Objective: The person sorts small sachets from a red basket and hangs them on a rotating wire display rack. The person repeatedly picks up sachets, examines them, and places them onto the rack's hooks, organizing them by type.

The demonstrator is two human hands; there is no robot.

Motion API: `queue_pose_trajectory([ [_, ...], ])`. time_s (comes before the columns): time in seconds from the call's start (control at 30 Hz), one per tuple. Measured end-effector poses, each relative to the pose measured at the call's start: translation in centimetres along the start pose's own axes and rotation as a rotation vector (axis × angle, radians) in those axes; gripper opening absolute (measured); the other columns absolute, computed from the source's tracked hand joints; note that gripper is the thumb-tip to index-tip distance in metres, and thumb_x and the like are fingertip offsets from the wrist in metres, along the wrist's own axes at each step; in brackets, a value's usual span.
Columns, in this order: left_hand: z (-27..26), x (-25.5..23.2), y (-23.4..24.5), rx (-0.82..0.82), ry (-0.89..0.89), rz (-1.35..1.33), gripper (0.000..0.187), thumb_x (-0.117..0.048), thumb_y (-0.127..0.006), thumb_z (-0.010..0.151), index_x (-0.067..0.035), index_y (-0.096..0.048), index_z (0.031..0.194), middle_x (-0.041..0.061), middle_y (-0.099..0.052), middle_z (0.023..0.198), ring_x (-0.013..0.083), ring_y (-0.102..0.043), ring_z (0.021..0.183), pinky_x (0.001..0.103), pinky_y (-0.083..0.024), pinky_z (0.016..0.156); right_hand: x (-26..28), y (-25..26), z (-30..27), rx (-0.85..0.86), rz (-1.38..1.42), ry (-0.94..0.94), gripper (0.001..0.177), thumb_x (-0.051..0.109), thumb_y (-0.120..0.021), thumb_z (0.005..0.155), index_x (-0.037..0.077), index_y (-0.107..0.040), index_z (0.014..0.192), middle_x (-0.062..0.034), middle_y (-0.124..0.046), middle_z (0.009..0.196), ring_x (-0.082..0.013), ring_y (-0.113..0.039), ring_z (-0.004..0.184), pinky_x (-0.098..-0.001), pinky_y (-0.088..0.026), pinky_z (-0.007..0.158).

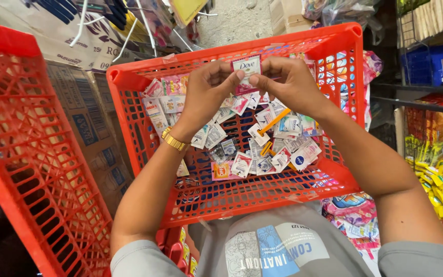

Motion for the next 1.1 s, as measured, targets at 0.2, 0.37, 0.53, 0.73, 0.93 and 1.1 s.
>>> queue_pose_trajectory([
  [0.2,0.1,1.3,0.1,0.033,0.020,0.102,0.029,-0.016,-0.076,0.102,-0.002,-0.060,0.083,-0.004,-0.054,0.072,0.0021,-0.046,0.065,0.022,-0.036,0.054,0.2,-0.2,0.2,-0.005,-0.019,0.005,0.027,0.029,-0.073,0.100,0.005,-0.064,0.091,0.0034,-0.064,0.078,-0.0019,-0.061,0.069,-0.0199,-0.047,0.057],
  [0.37,0.2,1.8,0.0,0.049,0.058,0.119,0.031,-0.018,-0.077,0.098,-0.003,-0.057,0.079,-0.005,-0.056,0.069,0.0016,-0.047,0.063,0.023,-0.036,0.051,-0.9,-0.3,0.3,-0.009,-0.043,-0.012,0.030,0.032,-0.069,0.102,0.006,-0.060,0.088,0.0062,-0.057,0.074,-0.0005,-0.055,0.064,-0.0207,-0.047,0.054],
  [0.53,0.2,0.3,-0.2,0.063,0.088,-0.009,0.018,-0.020,-0.072,0.098,-0.004,-0.065,0.094,-0.005,-0.065,0.076,0.0004,-0.056,0.065,0.021,-0.046,0.054,-0.3,-0.5,0.4,0.002,-0.056,-0.014,0.035,0.032,-0.069,0.103,0.005,-0.057,0.083,0.0064,-0.053,0.072,-0.0004,-0.052,0.063,-0.0214,-0.046,0.052],
  [0.73,0.2,1.5,0.2,0.059,0.067,-0.037,0.019,-0.020,-0.071,0.100,-0.001,-0.071,0.103,-0.003,-0.068,0.082,0.0010,-0.058,0.070,0.021,-0.047,0.059,0.3,-0.9,0.4,0.010,-0.062,-0.044,0.028,0.031,-0.066,0.102,0.006,-0.062,0.091,0.0057,-0.056,0.074,-0.0012,-0.054,0.063,-0.0213,-0.046,0.051],
  [0.93,-0.4,1.2,-0.3,0.087,0.029,0.091,0.019,-0.018,-0.071,0.100,0.001,-0.072,0.100,-0.002,-0.069,0.083,0.0006,-0.058,0.073,0.020,-0.047,0.062,0.4,-1.2,0.4,0.040,-0.002,-0.042,0.025,0.030,-0.063,0.102,0.006,-0.066,0.101,0.0040,-0.062,0.081,-0.0022,-0.059,0.066,-0.0211,-0.049,0.053],
  [1.1,-0.3,1.6,-0.4,0.071,0.010,0.187,0.019,-0.018,-0.071,0.100,0.001,-0.072,0.099,-0.001,-0.070,0.083,0.0017,-0.059,0.074,0.020,-0.048,0.062,-0.6,-1.3,0.4,0.077,-0.043,-0.066,0.025,0.029,-0.062,0.103,0.004,-0.063,0.101,0.0028,-0.060,0.079,-0.0039,-0.057,0.063,-0.0219,-0.048,0.053],
])
Point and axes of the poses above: each hand's wrist, its own z-axis towards the middle knuckle, its own y-axis out of the back of the hand, x = y × z, the point moved 6 cm from there along z, towards the middle knuckle
